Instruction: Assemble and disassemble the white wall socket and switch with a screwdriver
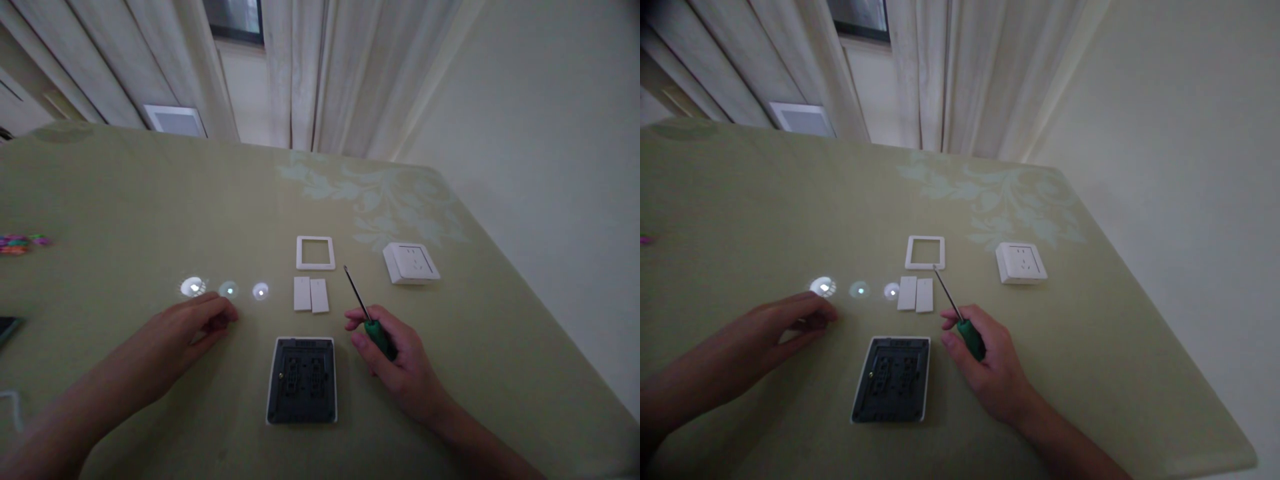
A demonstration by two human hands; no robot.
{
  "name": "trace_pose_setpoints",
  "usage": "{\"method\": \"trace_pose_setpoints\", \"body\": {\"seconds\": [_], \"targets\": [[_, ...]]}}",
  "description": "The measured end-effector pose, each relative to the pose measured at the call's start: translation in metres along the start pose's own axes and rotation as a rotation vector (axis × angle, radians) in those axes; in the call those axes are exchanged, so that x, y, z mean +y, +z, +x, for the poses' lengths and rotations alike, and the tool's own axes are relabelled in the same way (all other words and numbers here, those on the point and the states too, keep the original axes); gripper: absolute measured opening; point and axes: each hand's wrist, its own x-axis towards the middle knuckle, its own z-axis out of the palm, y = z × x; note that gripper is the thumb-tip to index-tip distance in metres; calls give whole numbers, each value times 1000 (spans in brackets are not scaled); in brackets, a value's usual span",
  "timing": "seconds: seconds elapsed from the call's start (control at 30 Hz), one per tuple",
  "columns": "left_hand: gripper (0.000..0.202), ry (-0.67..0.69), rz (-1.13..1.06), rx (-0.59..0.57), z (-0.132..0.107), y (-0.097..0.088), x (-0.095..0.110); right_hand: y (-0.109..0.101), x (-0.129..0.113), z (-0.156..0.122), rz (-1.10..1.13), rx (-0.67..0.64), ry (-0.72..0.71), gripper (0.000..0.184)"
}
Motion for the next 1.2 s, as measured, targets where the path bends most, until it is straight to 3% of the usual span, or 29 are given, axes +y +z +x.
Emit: {"method": "trace_pose_setpoints", "body": {"seconds": [0.2, 0.33, 0.5, 0.57, 0.67, 0.83, 1.2], "targets": [[36, -45, 187, 113, 3, 12, 2, 0, 1, -1, 8, 3, -24, 23], [33, 3, 216, 161, 2, 16, 6, 1, 1, -1, 9, 10, -37, 23], [17, 240, -47, 325, 0, 24, 52, 2, -1, 2, -22, 21, -70, 22], [13, 371, -192, 287, -1, 32, 74, 2, -2, 3, -43, 27, -83, 22], [17, 446, -313, 161, -1, 49, 95, 1, -3, 3, -46, 32, -88, 21], [18, 485, -314, 107, 5, 67, 97, -1, -5, 2, -40, 34, -97, 22], [29, 620, -88, 150, 6, 68, 108, -1, -9, 0, -31, 36, -90, 21]]}}
